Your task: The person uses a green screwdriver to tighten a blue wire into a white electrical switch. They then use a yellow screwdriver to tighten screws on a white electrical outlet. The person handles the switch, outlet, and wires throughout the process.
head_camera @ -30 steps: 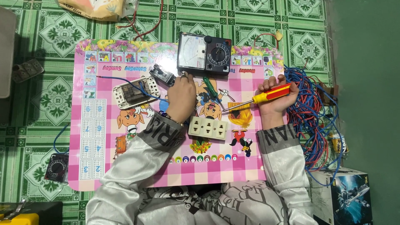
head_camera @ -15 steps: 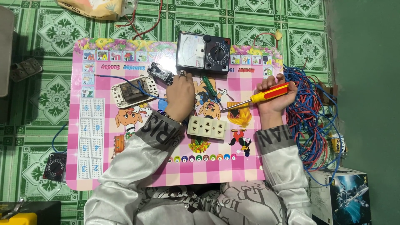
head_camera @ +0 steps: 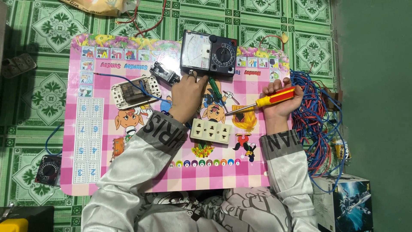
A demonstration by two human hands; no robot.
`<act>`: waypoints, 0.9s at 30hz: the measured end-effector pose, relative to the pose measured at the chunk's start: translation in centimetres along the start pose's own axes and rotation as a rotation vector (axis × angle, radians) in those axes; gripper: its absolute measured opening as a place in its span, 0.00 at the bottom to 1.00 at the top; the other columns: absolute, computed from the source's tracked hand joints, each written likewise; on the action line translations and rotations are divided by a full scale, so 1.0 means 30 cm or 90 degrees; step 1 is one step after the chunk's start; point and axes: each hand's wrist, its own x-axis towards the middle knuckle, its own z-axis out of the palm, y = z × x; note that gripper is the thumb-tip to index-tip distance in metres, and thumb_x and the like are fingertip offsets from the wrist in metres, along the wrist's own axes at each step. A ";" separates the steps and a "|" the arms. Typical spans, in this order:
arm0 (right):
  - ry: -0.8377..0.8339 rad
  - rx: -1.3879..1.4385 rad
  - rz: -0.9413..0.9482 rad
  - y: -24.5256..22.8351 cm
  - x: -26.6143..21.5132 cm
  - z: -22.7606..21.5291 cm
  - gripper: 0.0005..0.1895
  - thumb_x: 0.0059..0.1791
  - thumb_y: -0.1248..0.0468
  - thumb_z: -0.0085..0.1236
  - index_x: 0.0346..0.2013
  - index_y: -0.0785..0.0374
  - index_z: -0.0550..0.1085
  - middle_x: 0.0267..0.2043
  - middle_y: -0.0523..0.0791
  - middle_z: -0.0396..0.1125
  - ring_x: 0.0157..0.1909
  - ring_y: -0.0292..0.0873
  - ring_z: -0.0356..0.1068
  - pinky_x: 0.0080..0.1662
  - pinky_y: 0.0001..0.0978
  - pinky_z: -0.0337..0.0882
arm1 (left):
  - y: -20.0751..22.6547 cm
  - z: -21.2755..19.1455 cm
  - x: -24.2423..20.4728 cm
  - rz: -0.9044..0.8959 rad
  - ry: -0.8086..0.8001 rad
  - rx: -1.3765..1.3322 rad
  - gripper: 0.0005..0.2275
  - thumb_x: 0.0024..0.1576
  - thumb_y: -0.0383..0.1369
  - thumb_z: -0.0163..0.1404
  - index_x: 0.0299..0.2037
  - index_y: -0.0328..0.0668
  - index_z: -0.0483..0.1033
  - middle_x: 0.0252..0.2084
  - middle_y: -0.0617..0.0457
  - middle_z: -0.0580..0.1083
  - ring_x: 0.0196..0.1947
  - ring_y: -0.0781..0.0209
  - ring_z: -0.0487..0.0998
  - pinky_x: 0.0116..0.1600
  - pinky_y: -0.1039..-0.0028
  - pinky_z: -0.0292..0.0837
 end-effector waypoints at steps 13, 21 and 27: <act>0.003 0.004 0.002 -0.006 -0.006 0.007 0.19 0.48 0.43 0.46 0.42 0.51 0.69 0.26 0.42 0.61 0.30 0.41 0.68 0.41 0.33 0.72 | -0.034 0.136 -0.031 0.070 0.061 -0.005 0.01 0.53 0.35 0.60 0.30 0.56 0.82 0.25 0.55 0.76 0.31 0.59 0.76 0.29 0.72 0.72; -0.005 0.008 0.009 -0.008 -0.001 -0.008 0.19 0.49 0.43 0.44 0.41 0.52 0.69 0.26 0.42 0.60 0.30 0.42 0.67 0.40 0.34 0.71 | 0.030 -0.234 -0.090 0.083 -0.098 -0.595 0.02 0.59 0.30 0.56 0.38 0.44 0.81 0.36 0.47 0.79 0.41 0.49 0.80 0.42 0.67 0.74; -0.001 -0.002 0.009 -0.009 0.003 -0.014 0.19 0.48 0.43 0.45 0.41 0.52 0.69 0.26 0.42 0.60 0.30 0.42 0.67 0.40 0.33 0.71 | -0.011 -0.247 -0.237 0.144 -0.116 -0.595 0.03 0.59 0.32 0.58 0.38 0.43 0.82 0.45 0.51 0.79 0.53 0.48 0.76 0.53 0.61 0.69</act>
